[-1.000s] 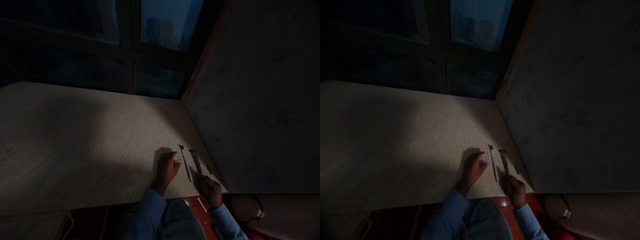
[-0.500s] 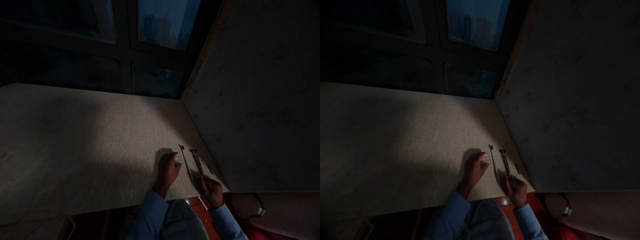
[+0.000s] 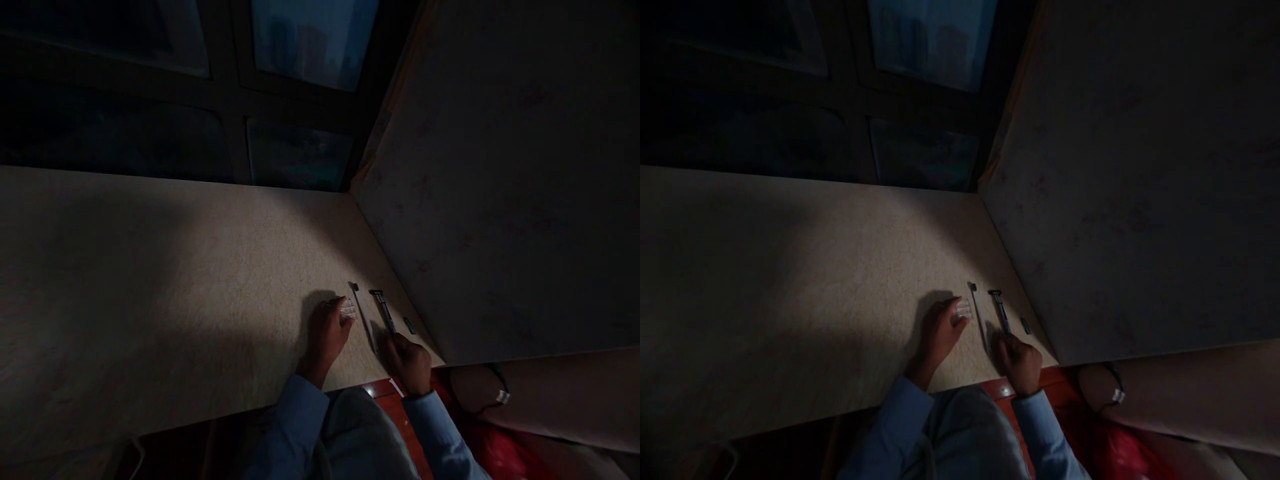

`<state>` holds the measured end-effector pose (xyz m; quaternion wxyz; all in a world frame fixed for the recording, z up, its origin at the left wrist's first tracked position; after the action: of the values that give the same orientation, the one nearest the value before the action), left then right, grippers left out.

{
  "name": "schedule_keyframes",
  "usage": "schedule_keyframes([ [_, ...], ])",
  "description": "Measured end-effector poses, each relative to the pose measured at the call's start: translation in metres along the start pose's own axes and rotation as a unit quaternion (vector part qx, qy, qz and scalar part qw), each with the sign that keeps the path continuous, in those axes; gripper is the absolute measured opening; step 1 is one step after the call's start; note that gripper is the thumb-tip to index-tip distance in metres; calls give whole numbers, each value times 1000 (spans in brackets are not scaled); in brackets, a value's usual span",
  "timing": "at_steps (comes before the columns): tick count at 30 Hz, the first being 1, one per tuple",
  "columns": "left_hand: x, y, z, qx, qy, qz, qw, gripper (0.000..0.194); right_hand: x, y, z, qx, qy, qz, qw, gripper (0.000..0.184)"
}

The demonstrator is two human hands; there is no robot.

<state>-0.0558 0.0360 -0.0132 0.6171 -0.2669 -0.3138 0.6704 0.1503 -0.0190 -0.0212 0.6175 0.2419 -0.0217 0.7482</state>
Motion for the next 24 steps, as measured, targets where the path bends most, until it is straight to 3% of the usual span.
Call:
schedule_keyframes([
  [7, 1, 3, -2, 22, -8, 1, 1000, 51, 16, 26, 9, 124, 105, -47, 986, 52],
  [13, 2, 3, 0, 27, -4, 6, 1000, 54, 40, 50, 9, -7, 235, -96, 967, 31],
  [17, 4, 2, 2, 21, -13, 6, 1000, 49, 48, 52, 9, -22, 242, -102, 965, 22],
  [24, 2, 6, 1, 28, -13, 2, 1000, 48, 34, 30, 11, 102, 172, -85, 976, 22],
])
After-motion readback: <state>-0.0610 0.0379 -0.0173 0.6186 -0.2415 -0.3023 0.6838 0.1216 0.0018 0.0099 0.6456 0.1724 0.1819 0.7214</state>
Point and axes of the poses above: each hand's wrist, its own x-axis towards the middle knuckle, its own z-axis out of the back of the hand, y = z × x, the point moved 3 cm from there along x, towards the middle knuckle, and after that the axes turned 13 degrees about z, right-handed, at the moved point
